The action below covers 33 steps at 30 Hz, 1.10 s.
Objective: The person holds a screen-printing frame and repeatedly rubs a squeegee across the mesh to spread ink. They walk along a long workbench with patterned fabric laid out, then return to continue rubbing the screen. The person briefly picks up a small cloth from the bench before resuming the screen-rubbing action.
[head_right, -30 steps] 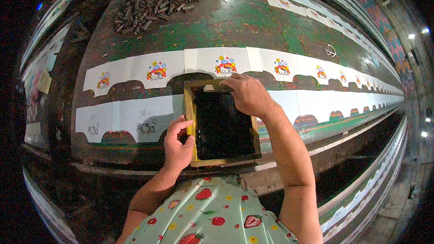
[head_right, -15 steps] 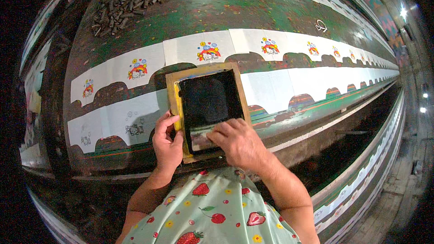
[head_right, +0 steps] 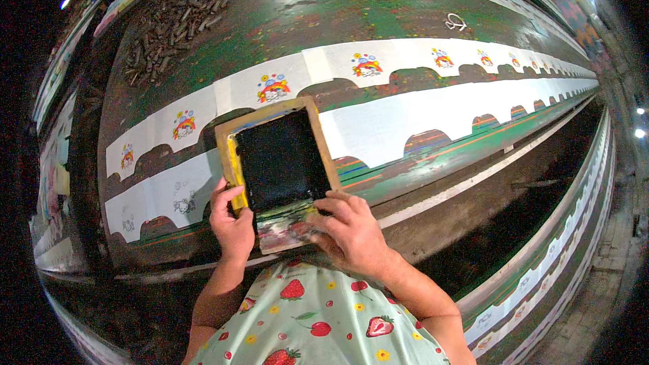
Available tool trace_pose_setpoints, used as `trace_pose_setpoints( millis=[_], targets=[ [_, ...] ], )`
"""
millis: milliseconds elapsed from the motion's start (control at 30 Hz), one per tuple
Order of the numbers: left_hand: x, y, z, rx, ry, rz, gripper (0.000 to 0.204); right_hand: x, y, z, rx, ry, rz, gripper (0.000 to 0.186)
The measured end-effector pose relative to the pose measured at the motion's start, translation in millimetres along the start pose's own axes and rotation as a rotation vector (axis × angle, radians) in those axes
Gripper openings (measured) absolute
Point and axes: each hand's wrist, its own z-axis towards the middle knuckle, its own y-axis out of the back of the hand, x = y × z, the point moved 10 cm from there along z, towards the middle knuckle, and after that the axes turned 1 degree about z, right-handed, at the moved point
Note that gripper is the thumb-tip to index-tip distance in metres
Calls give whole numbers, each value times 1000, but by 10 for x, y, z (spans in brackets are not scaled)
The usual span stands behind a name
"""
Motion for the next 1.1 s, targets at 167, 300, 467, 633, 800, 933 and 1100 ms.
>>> trace_pose_setpoints(
  millis=[167,300,467,633,800,933,1100],
  targets=[
    [-367,-323,-102,-51,-98,-48,50,-687,381,-442,-132,-288,211,38],
    [-661,-922,-171,-55,-120,-81,48,-1108,753,-743,-168,-294,215,36],
    [-996,-1639,-232,-66,-137,-111,46,-1593,1281,-970,-216,-288,193,34],
    [-1130,-1992,-238,-67,-102,-185,46,-1580,1609,-930,-178,-122,60,30],
    [-1107,-2074,-246,-49,-64,-149,45,-1295,1446,-756,33,113,-54,49],
    [-1037,-2092,-229,-32,-28,-120,45,-1131,1192,-603,142,190,-181,52],
    [-1090,-2048,-267,14,2,-52,52,-1122,1111,-377,363,231,-278,45]
  ],
)
